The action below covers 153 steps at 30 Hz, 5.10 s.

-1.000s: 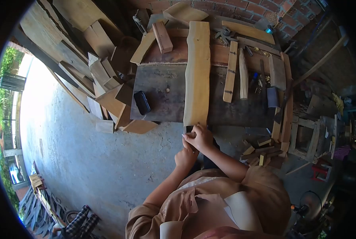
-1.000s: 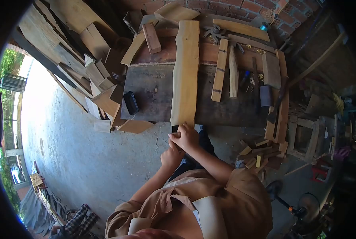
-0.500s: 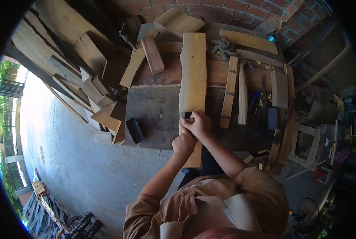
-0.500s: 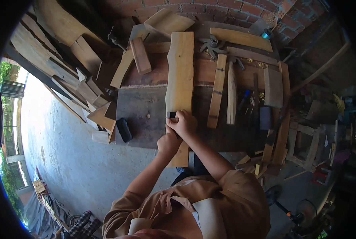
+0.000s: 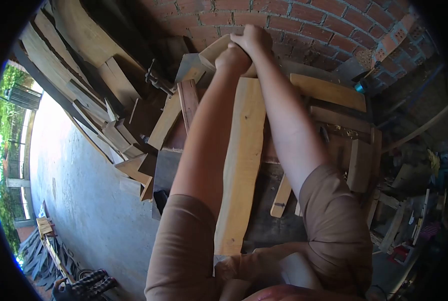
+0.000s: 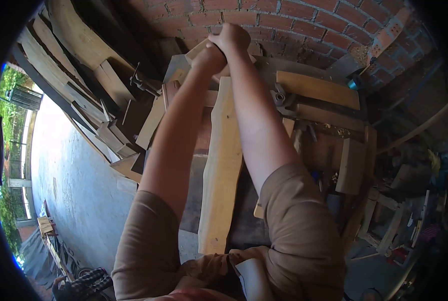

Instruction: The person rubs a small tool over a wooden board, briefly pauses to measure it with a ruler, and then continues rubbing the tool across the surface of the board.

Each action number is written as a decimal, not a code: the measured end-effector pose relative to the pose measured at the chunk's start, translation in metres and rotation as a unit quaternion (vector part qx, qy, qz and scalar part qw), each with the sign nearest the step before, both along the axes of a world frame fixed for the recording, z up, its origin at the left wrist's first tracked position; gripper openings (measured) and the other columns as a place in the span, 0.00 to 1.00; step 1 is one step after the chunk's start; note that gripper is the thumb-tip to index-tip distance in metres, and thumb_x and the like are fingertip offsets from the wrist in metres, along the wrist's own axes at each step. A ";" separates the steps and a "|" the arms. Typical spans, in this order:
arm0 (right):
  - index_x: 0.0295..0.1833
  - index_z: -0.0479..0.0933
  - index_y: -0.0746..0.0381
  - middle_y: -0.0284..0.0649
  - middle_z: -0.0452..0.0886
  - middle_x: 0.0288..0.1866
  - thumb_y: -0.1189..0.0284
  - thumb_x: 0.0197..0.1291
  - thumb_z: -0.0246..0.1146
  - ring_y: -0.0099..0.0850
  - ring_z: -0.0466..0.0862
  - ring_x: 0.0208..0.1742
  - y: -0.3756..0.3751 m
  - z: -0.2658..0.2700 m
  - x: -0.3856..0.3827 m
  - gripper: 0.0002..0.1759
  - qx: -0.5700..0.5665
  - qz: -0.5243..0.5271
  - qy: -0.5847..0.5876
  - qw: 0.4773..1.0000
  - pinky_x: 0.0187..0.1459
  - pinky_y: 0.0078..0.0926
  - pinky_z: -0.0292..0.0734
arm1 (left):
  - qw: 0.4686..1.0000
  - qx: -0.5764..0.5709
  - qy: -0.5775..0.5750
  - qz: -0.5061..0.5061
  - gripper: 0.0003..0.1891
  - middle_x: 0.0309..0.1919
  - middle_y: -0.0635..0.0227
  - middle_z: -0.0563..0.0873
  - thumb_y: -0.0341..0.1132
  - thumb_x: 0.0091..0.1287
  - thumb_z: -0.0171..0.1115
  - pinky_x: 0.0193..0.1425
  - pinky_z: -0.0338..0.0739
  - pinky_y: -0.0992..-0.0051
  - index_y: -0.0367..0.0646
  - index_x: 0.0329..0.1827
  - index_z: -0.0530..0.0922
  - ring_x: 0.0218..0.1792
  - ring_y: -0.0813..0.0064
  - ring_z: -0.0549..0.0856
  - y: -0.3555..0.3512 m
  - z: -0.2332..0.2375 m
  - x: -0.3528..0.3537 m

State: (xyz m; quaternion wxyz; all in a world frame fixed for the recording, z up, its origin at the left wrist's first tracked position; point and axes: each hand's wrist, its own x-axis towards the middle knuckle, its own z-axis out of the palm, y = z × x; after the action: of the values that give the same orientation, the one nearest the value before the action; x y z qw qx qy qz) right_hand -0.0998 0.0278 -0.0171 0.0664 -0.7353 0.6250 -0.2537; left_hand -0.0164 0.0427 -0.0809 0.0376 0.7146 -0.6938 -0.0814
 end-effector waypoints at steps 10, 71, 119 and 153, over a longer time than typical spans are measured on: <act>0.25 0.74 0.59 0.42 0.77 0.22 0.51 0.39 0.65 0.39 0.79 0.26 0.268 -0.006 -0.004 0.21 0.076 0.049 -0.102 0.991 0.28 0.35 0.72 | 0.985 -0.032 0.149 0.075 0.33 0.28 0.45 0.80 0.59 0.52 0.54 0.34 0.76 0.57 0.33 0.41 0.63 0.33 0.48 0.81 0.319 0.045 -0.005; 0.18 0.66 0.60 0.40 0.73 0.19 0.56 0.36 0.67 0.41 0.75 0.19 0.534 -0.128 -0.047 0.21 0.102 0.087 -0.095 0.986 0.22 0.37 0.69 | 0.972 0.146 0.160 0.091 0.35 0.16 0.57 0.80 0.55 0.54 0.53 0.22 0.76 0.62 0.28 0.49 0.59 0.19 0.57 0.81 0.592 -0.032 -0.047; 0.20 0.67 0.61 0.41 0.75 0.23 0.55 0.38 0.66 0.40 0.77 0.24 0.388 -0.065 -0.072 0.21 0.100 0.047 -0.125 0.986 0.25 0.36 0.70 | 0.987 0.085 0.105 0.082 0.50 0.19 0.53 0.80 0.57 0.51 0.55 0.23 0.76 0.63 0.31 0.65 0.41 0.21 0.57 0.81 0.441 0.009 -0.075; 0.34 0.76 0.60 0.45 0.79 0.34 0.50 0.41 0.59 0.43 0.79 0.37 -0.010 -0.063 -0.060 0.24 0.102 -0.006 -0.001 0.995 0.39 0.36 0.73 | 0.994 0.097 0.039 0.026 0.31 0.45 0.53 0.79 0.50 0.61 0.46 0.48 0.73 0.65 0.34 0.58 0.56 0.49 0.60 0.78 0.029 0.001 -0.065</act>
State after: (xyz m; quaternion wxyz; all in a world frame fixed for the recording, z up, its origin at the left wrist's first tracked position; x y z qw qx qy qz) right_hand -0.1602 0.0180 -0.0799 0.1402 -0.7204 0.6521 -0.1900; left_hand -0.0813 0.0714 -0.0801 -0.0027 0.7286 -0.6621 -0.1755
